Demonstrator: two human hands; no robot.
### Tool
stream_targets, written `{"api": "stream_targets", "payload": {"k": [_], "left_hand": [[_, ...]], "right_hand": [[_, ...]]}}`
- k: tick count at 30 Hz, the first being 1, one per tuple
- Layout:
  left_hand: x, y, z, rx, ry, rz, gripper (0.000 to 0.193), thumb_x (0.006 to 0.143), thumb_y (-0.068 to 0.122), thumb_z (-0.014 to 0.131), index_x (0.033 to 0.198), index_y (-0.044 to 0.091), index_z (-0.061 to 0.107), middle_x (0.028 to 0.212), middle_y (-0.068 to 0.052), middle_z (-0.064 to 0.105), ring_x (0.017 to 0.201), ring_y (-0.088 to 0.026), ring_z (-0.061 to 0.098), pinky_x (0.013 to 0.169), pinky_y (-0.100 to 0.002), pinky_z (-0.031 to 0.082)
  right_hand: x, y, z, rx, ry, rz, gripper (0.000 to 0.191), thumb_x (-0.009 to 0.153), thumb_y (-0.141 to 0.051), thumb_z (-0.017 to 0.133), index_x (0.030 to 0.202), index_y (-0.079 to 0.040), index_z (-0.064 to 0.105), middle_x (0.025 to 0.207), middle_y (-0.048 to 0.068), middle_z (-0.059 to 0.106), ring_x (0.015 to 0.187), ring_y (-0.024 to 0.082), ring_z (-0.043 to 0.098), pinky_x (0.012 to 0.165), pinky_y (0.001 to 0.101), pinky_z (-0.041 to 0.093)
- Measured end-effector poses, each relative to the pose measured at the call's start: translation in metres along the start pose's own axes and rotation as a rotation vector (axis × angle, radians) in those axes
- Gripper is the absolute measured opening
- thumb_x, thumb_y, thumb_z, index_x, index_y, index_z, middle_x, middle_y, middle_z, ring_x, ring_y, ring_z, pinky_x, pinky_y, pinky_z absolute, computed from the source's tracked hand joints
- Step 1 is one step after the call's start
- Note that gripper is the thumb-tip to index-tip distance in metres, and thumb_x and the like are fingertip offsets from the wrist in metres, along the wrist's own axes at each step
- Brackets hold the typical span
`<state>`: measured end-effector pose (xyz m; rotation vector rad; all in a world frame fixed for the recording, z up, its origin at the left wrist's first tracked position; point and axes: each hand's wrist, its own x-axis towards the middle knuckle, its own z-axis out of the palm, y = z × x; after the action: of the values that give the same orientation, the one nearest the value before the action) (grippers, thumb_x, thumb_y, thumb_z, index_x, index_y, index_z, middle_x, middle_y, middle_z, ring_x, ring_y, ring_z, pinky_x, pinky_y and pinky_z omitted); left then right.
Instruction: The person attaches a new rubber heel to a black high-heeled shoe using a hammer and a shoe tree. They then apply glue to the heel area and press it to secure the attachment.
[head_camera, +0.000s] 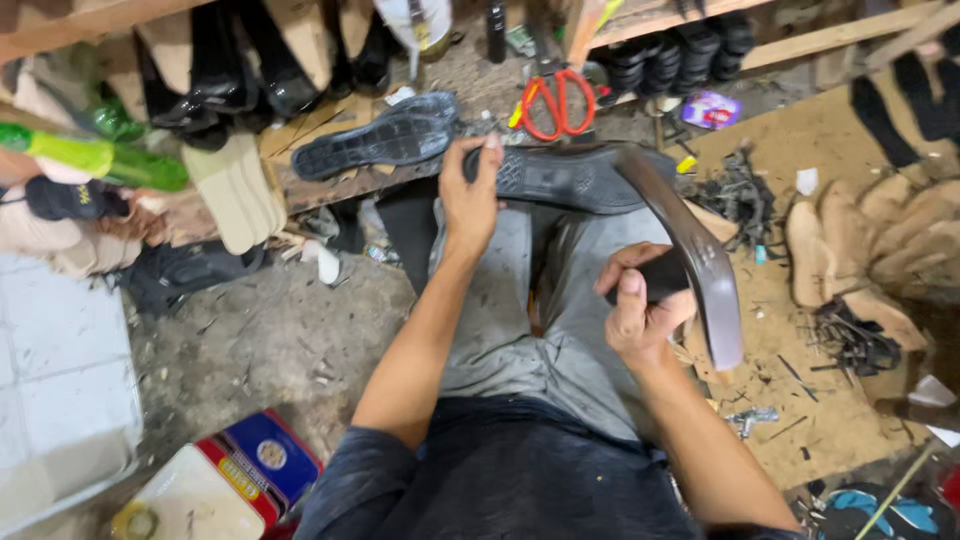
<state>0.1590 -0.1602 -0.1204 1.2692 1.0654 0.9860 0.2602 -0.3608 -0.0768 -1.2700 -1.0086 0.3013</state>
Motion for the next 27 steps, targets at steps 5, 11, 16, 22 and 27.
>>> {"api": "stream_targets", "payload": {"k": [5,11,16,22,27], "left_hand": [[0.004,0.001,-0.001,0.002,-0.014,0.085,0.034,0.098,0.04,0.065,0.107,0.007,0.067,0.094,-0.003,0.067,0.074,-0.01,0.064,0.046,-0.027,0.057],[0.001,-0.003,0.002,-0.003,-0.001,0.025,0.032,0.098,0.037,0.065,0.106,0.006,0.067,0.09,-0.002,0.066,0.07,-0.009,0.063,0.044,-0.028,0.056],[0.011,-0.008,0.0,-0.062,-0.064,0.102,0.039,0.103,0.039,0.052,0.105,0.003,0.067,0.084,-0.002,0.061,0.069,-0.01,0.058,0.052,-0.029,0.052],[0.006,-0.019,0.006,0.058,0.04,0.198,0.046,0.109,0.039,0.042,0.104,-0.002,0.064,0.084,-0.006,0.06,0.082,-0.017,0.053,0.078,-0.034,0.047],[0.009,-0.014,0.01,0.034,0.094,0.236,0.046,0.109,0.038,0.044,0.104,-0.002,0.066,0.09,-0.01,0.066,0.084,-0.02,0.06,0.081,-0.035,0.049]], "right_hand": [[0.008,0.003,0.004,-0.441,-0.166,0.284,0.02,0.102,-0.017,0.067,0.111,0.0,0.064,0.068,0.007,0.057,0.056,0.015,0.051,0.052,0.0313,0.042],[0.007,-0.003,0.019,-0.074,-0.036,0.035,0.017,0.107,-0.017,0.063,0.109,0.0,0.06,0.081,0.011,0.062,0.065,0.013,0.057,0.06,0.0317,0.048],[0.031,-0.015,0.013,-0.56,-0.274,0.276,0.021,0.098,-0.018,0.071,0.098,0.003,0.068,0.065,0.014,0.064,0.056,0.019,0.06,0.052,0.0357,0.049],[0.028,-0.048,0.0,0.035,0.03,-0.162,0.032,0.107,-0.039,0.061,0.102,-0.007,0.06,0.08,0.011,0.063,0.064,0.019,0.066,0.06,0.0316,0.055],[0.023,-0.013,0.041,-0.026,-0.049,0.039,0.026,0.106,-0.028,0.06,0.111,-0.002,0.056,0.075,0.01,0.056,0.06,0.019,0.054,0.057,0.03,0.046]]}}
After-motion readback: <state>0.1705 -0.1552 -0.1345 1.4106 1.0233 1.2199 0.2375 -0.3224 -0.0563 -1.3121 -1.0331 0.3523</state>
